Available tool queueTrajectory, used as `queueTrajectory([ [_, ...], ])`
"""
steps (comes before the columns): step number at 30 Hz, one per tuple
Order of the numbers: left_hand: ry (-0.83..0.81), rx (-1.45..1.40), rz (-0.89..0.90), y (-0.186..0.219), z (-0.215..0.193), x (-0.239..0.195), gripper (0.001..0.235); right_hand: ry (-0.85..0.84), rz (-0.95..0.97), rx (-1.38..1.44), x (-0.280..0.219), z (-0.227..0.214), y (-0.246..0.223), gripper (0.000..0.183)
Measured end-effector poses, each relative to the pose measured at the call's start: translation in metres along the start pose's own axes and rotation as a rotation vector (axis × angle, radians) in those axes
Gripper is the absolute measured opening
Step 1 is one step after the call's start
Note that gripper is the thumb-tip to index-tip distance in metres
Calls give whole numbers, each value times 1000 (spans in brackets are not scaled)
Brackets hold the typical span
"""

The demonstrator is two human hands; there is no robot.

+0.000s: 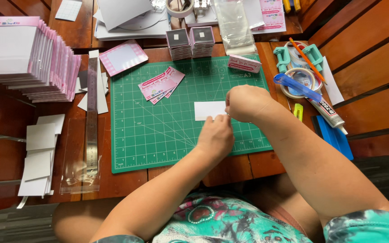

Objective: The person assembles small rectangular paper cards by applying a strip of decorative tape to the back, folding the card in half, and trimming the tape with scissors. The person repeats this process for several cards, stacking the finished ones on the cutting mat.

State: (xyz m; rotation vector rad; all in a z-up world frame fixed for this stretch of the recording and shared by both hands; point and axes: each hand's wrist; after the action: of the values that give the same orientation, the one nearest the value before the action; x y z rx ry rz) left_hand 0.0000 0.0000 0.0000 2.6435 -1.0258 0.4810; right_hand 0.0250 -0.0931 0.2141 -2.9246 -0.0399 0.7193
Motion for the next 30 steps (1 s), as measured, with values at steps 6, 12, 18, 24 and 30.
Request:
queueTrajectory([
  [6,-80,-577,-419,-33,-45,5,34,135,-137,-321,24,26,31,22],
  [12,-84,-1015,-559,-41,-44,18,56,329,-269,-431,31,39,18,12],
  [18,-102,-1112,-680,-44,-48,24,22,499,-480,-449,38,63,37,11],
  [24,-101,-1119,-714,-38,-62,30,18,878,-658,67,-15,28,52,41],
  [30,-75,-1181,-723,-37,-58,30,17,617,23,55,-27,112,145,42],
])
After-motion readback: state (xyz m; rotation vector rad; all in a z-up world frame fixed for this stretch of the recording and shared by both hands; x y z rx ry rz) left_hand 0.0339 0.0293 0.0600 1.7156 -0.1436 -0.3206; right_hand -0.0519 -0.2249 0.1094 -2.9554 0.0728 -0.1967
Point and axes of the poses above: each hand's wrist, its own x-axis towards the middle knuckle, its own z-axis out of the palm, y = z × x, and after that the axes turned 10 degrees about -z, right-handed
